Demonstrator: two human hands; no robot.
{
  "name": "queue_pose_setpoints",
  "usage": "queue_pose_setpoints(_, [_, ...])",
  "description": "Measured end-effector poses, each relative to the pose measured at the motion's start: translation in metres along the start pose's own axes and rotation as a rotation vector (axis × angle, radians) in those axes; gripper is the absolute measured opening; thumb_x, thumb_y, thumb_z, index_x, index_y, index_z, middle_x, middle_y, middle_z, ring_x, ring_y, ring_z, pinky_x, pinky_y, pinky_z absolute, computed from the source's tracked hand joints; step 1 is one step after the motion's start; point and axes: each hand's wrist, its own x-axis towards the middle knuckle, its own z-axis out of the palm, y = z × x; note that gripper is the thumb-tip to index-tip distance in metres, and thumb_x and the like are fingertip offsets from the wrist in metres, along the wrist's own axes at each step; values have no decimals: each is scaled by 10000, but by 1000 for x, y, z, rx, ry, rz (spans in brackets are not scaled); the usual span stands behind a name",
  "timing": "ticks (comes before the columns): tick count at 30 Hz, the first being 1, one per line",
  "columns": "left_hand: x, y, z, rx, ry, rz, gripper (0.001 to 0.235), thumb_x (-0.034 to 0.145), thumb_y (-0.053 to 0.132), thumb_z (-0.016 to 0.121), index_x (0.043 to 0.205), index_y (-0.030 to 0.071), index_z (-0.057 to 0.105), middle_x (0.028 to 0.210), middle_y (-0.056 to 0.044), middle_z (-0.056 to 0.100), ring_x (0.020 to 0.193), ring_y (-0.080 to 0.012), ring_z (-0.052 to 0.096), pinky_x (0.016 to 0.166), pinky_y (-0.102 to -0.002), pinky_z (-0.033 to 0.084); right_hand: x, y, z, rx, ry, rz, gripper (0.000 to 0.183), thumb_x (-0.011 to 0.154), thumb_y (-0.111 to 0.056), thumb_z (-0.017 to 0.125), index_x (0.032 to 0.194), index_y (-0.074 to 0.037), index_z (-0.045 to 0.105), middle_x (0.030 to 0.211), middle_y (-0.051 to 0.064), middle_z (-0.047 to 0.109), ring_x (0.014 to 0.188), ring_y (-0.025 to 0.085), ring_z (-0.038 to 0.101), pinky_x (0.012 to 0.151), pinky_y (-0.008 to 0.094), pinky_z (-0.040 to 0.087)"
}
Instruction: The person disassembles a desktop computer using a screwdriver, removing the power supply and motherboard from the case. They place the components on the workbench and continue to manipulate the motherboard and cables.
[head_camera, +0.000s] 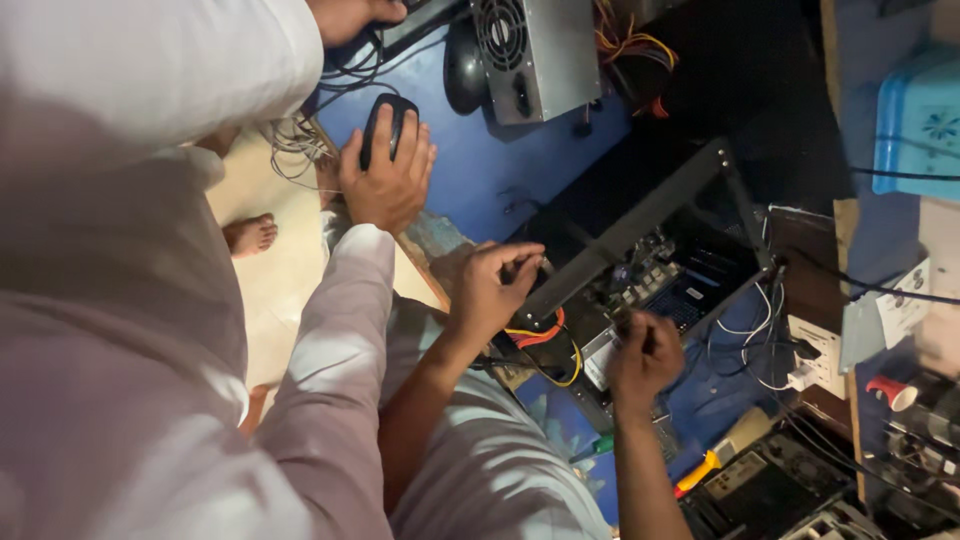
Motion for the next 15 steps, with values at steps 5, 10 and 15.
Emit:
queue_pose_setpoints(5, [12,1,-13,39,-50,315,154,968,104,704,1111,110,760,954,-51,747,846,-188,668,780,-346,511,-1,1,2,33,6,20,143,1053,-75,631,978,25,702,878,65,651,810,124,597,734,260,467])
queue_pose_setpoints(10, [14,4,-23,-46,-203,51,161,927,119,734,1078,149,783,856,-22,726,642,-115,578,614,-273,475,-1,4,2,-10,12,-9,132,1042,-74,641,979,23,703,855,69,641,778,138,576,708,266,443])
queue_pose_setpoints(15, [14,4,-19,-72,-186,14,150,906,149,770,1052,123,794,840,-10,760,550,-78,532,524,-247,430,-1,4,2,-30,19,4,125,1036,-74,647,979,19,707,827,72,623,753,148,559,697,276,426])
